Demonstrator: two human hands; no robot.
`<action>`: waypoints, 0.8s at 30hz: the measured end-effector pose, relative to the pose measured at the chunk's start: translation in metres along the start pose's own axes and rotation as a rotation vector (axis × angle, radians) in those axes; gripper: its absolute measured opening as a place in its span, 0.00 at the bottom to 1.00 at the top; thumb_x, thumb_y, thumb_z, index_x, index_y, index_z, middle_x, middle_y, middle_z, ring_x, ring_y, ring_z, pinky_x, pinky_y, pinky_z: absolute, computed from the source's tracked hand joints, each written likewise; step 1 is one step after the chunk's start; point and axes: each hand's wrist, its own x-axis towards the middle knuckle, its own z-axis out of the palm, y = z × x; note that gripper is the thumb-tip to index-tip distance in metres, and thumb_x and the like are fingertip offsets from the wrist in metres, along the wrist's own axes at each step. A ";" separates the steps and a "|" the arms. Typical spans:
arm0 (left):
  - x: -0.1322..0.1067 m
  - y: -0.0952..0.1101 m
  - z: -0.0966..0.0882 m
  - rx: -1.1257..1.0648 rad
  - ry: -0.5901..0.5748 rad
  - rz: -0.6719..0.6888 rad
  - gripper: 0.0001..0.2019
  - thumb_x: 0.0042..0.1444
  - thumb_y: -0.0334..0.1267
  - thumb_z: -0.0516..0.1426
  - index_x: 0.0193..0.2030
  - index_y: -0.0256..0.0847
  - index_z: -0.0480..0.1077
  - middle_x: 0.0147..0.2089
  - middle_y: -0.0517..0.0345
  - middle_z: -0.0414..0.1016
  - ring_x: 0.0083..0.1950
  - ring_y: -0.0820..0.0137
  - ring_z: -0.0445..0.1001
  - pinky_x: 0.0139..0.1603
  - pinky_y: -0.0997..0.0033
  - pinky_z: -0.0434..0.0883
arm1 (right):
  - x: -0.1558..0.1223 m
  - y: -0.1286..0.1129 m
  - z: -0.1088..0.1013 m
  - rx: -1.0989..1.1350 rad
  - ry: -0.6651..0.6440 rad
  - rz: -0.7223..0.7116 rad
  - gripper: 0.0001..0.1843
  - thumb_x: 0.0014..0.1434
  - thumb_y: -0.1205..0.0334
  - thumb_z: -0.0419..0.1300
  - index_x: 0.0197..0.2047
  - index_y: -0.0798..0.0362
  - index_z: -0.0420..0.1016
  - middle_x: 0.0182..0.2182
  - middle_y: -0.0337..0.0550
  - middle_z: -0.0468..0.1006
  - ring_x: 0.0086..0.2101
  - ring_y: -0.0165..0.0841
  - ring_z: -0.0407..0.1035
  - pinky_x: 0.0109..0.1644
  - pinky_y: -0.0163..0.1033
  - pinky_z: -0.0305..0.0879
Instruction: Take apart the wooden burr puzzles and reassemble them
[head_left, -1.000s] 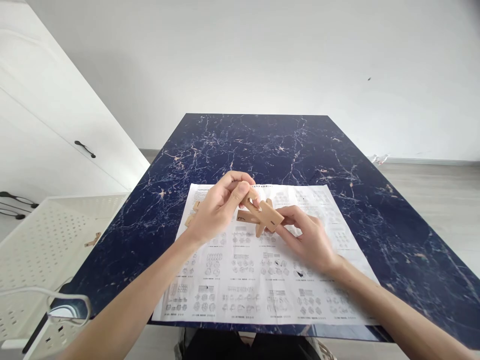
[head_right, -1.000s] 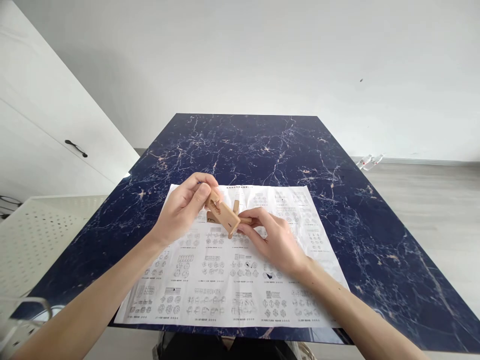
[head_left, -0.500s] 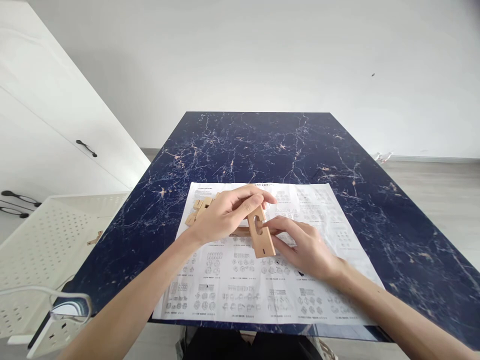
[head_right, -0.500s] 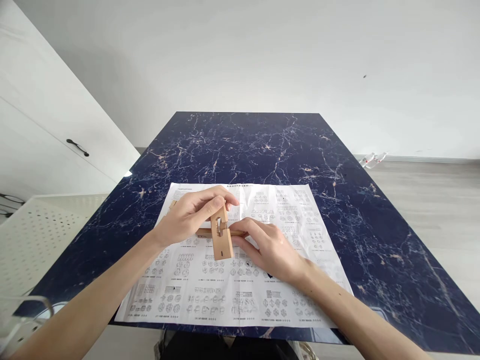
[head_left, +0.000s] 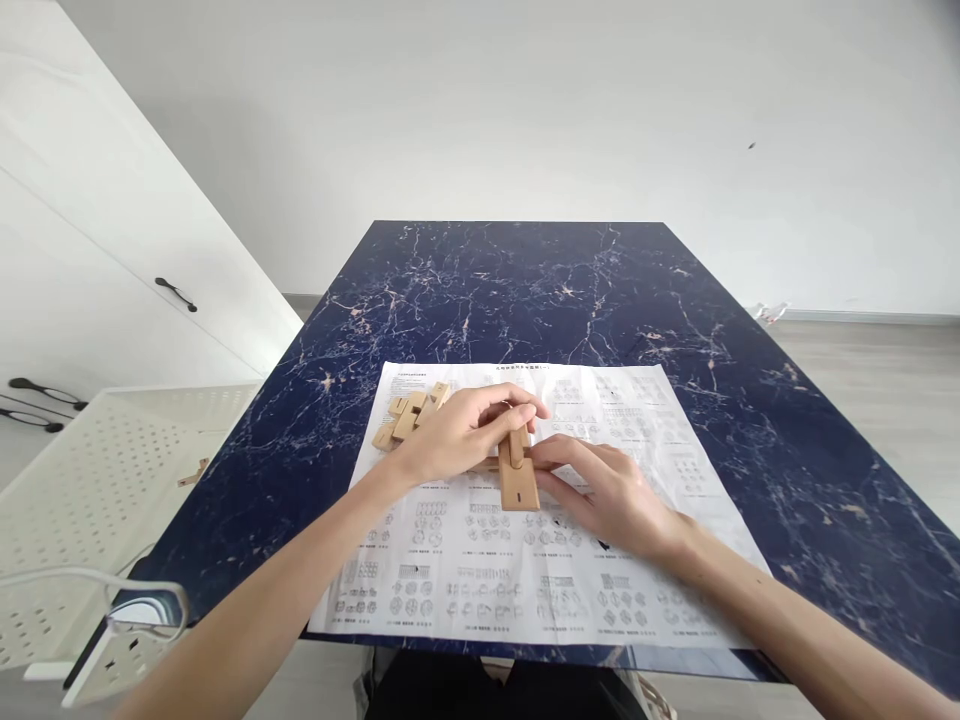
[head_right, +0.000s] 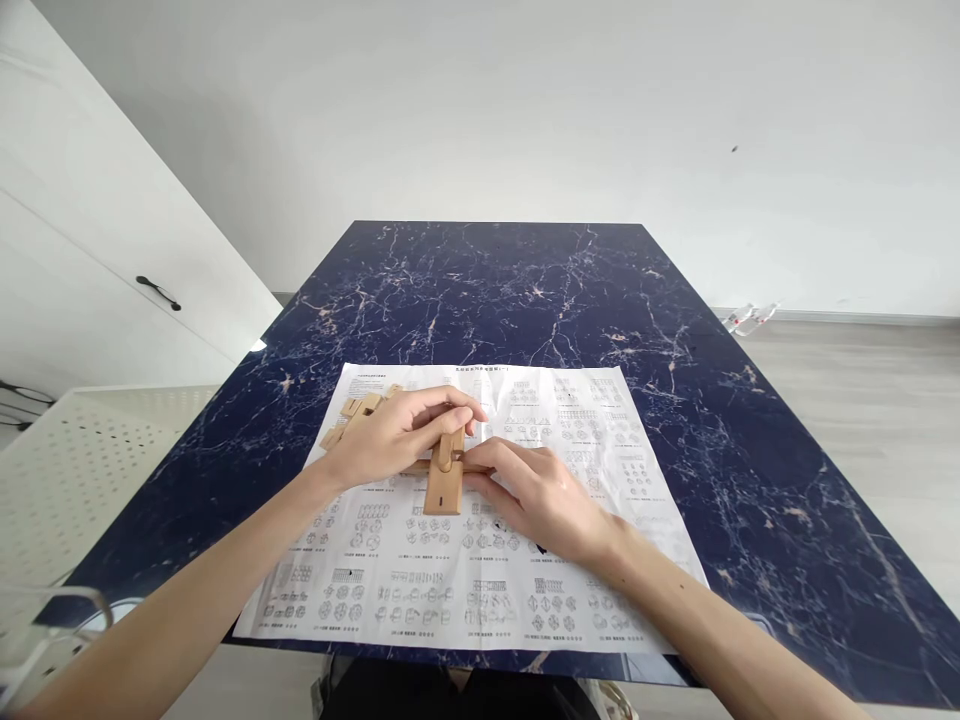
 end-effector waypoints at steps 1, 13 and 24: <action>0.000 -0.002 0.001 0.017 0.001 0.006 0.17 0.77 0.50 0.53 0.56 0.42 0.79 0.47 0.53 0.83 0.37 0.71 0.79 0.38 0.69 0.75 | -0.001 0.001 0.000 0.018 0.001 0.032 0.03 0.79 0.63 0.56 0.53 0.49 0.71 0.40 0.44 0.87 0.33 0.35 0.84 0.33 0.38 0.80; -0.004 -0.006 -0.004 0.161 -0.055 -0.037 0.42 0.55 0.60 0.72 0.73 0.49 0.68 0.71 0.45 0.74 0.68 0.48 0.76 0.63 0.50 0.78 | -0.003 0.009 -0.007 0.138 0.010 0.365 0.11 0.74 0.60 0.61 0.57 0.46 0.71 0.46 0.46 0.88 0.44 0.40 0.86 0.46 0.45 0.84; -0.004 -0.006 -0.006 -0.034 -0.199 -0.060 0.46 0.56 0.55 0.74 0.78 0.56 0.60 0.77 0.45 0.66 0.73 0.46 0.72 0.70 0.42 0.73 | -0.002 0.006 -0.014 0.052 -0.034 0.275 0.12 0.75 0.60 0.59 0.59 0.46 0.68 0.44 0.47 0.87 0.39 0.40 0.84 0.39 0.44 0.82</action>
